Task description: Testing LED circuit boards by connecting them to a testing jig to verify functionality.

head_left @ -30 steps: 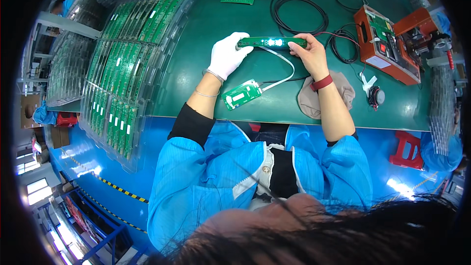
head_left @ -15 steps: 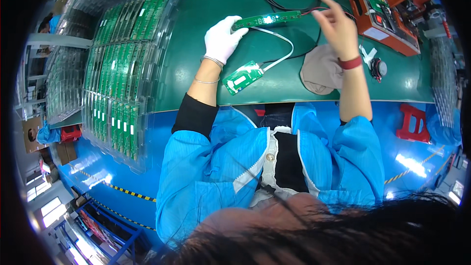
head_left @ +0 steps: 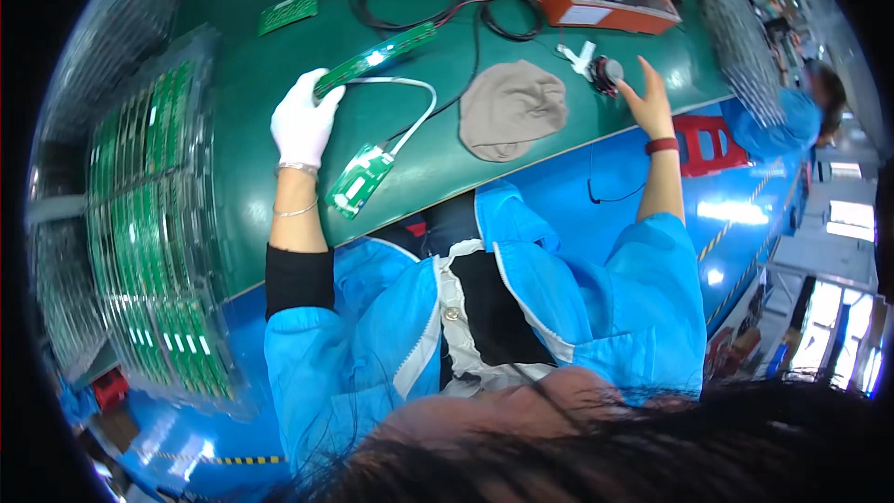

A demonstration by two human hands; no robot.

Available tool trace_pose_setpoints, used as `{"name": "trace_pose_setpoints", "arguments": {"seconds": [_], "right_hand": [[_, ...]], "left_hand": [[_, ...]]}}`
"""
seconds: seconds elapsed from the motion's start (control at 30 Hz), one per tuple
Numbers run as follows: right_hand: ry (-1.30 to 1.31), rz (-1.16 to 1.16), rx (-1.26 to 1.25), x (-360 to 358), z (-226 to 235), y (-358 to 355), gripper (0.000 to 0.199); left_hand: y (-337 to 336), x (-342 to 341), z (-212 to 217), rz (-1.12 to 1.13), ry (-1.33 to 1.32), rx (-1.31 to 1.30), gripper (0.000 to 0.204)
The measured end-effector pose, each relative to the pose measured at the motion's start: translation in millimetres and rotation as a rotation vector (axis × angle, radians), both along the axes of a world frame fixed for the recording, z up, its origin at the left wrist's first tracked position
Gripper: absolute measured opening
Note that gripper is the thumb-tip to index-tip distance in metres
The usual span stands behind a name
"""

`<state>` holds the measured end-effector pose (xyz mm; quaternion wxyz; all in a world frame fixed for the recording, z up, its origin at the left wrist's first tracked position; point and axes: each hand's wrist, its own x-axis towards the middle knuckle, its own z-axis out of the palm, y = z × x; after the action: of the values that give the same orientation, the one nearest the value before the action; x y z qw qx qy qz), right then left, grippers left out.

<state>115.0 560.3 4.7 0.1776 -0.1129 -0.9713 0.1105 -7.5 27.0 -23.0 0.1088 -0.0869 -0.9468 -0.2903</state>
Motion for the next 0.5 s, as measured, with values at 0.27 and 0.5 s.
{"name": "trace_pose_setpoints", "arguments": {"seconds": [0.27, 0.5], "right_hand": [[-0.058, -0.076, -0.181, -16, 9, -21, 0.065], [-0.101, 0.067, -0.064, -33, -2, -30, 0.066]], "left_hand": [[11, -2, 10, -0.008, -0.022, 0.037, 0.034], [0, -5, -3, -0.019, 0.084, 0.056, 0.034]]}}
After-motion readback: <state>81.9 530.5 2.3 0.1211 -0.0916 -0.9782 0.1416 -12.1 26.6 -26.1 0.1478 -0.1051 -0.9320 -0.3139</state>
